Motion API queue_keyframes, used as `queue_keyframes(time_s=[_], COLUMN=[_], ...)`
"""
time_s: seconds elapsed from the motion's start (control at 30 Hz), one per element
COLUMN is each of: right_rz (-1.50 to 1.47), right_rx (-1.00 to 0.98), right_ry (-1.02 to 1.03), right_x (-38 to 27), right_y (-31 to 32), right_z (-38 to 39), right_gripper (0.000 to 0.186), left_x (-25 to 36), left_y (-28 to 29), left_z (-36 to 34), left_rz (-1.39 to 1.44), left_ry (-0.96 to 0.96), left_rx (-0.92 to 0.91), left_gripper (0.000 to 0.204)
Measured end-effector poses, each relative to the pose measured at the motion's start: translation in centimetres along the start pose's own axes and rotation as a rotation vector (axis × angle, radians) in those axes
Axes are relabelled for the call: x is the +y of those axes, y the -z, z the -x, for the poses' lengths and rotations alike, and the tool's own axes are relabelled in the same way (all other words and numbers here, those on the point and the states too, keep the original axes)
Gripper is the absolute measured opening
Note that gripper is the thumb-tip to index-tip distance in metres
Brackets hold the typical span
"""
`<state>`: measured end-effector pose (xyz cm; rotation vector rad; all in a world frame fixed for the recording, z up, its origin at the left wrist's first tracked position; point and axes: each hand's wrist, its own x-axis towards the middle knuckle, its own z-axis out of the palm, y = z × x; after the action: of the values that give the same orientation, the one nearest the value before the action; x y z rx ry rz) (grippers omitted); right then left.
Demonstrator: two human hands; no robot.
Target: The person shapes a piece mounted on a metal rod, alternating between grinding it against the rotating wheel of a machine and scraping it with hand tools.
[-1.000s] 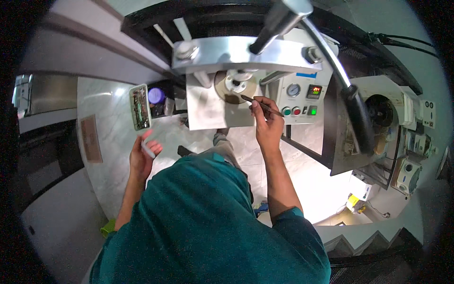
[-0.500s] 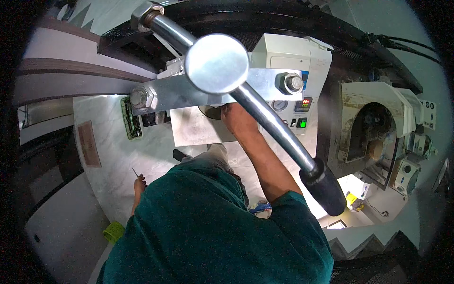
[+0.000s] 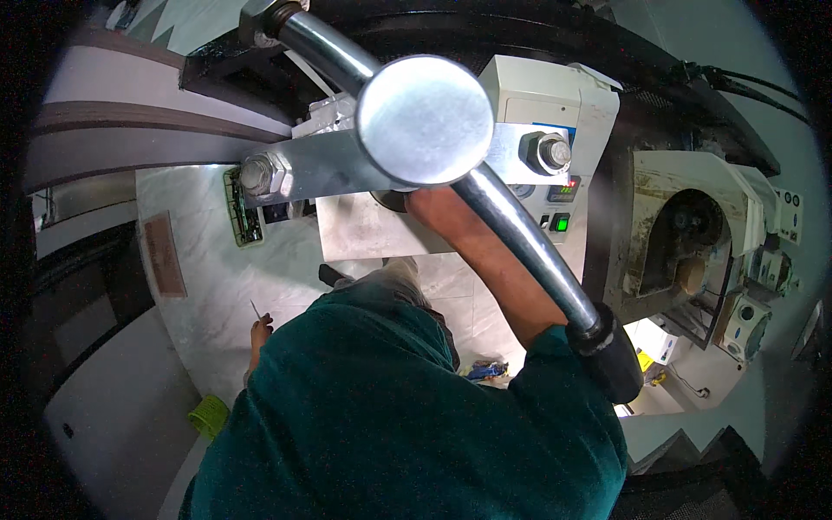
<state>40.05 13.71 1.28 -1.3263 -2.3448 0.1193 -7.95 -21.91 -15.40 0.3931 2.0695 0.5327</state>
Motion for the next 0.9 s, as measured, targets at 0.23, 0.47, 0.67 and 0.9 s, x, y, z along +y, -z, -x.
queue_keyframes(time_s=[0.23,0.47,0.67,0.9], right_rz=[-0.125,-1.288,-1.382,-0.567], right_rx=[-0.004,0.532,0.601,0.109], right_ry=[-0.17,-1.034,-1.102,-0.748], right_x=[0.5,-5.4,-4.8,-3.9], right_y=[-0.7,2.3,2.2,2.5], right_z=[1.9,4.4,5.2,2.7], right_gripper=[0.011,0.027,0.027,0.026], left_x=[-0.2,-2.2,0.5,5.2], left_y=[0.5,1.2,2.0,0.8], left_z=[0.0,-1.0,-1.2,0.7], left_rz=[0.007,-0.06,-0.056,0.099], left_ry=[0.027,-0.069,0.014,0.236], left_rx=[-0.012,-0.024,-0.032,0.054], left_gripper=[0.032,0.032,0.029,0.029])
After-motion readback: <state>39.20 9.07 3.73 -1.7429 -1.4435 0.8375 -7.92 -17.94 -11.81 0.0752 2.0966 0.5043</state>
